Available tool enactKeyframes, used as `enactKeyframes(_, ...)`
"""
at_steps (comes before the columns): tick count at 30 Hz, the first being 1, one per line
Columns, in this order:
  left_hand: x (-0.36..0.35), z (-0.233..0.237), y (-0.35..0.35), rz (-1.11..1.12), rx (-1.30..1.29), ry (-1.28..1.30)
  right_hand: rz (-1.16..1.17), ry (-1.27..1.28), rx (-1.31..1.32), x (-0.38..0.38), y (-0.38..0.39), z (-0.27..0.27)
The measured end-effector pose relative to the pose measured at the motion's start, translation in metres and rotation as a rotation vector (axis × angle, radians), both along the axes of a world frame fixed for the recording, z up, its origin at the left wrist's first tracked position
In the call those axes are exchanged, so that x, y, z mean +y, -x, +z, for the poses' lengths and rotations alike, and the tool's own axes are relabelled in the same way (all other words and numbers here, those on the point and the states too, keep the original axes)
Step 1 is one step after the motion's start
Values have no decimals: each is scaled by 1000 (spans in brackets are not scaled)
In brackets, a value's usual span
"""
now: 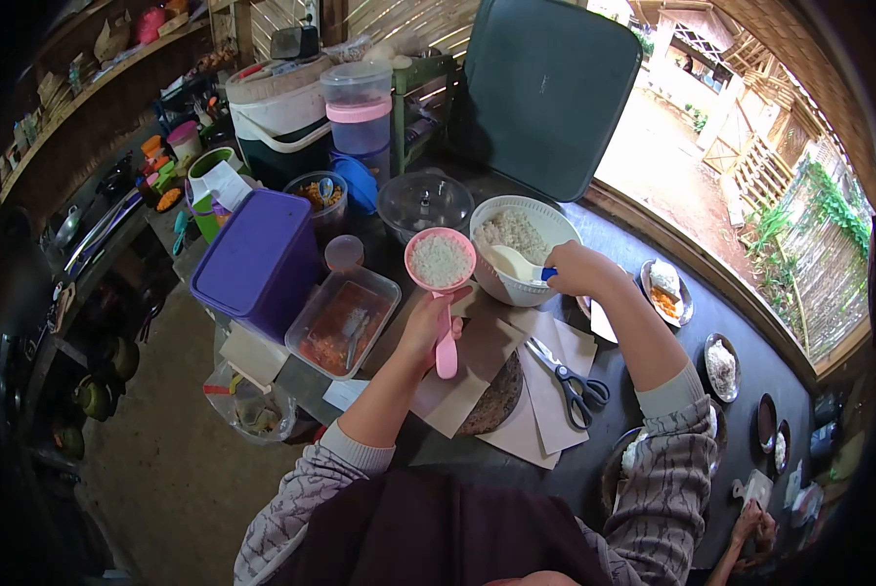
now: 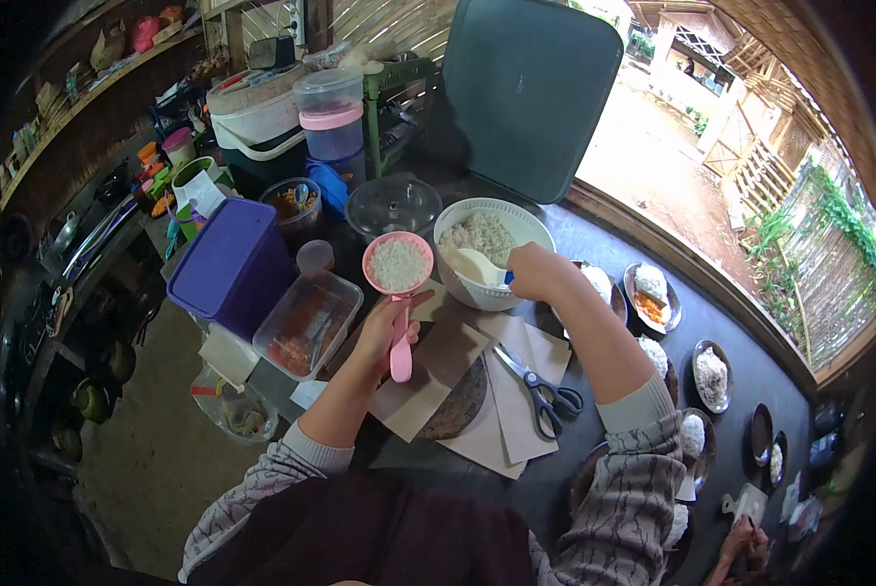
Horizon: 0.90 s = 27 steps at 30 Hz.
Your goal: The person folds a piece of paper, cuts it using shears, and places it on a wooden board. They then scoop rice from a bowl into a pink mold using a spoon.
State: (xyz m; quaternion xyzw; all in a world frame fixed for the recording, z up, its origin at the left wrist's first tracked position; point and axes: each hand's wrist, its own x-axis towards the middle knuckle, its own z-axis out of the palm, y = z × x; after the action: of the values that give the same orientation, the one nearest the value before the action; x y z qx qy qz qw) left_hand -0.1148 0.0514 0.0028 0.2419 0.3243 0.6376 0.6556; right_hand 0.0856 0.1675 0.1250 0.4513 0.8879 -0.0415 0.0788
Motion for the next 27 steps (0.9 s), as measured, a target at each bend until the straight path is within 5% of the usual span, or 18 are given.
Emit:
enactKeyframes(10,-1,2,3,-41,19,-27,-222,567,222,26,-25,14)
enactKeyframes(19,9,14,6,17,74,29,-278,450,433,16,-60,46)
enactKeyframes(27,46,45,-33,-156,-78,71,-301,167,410,-4,-63,85)
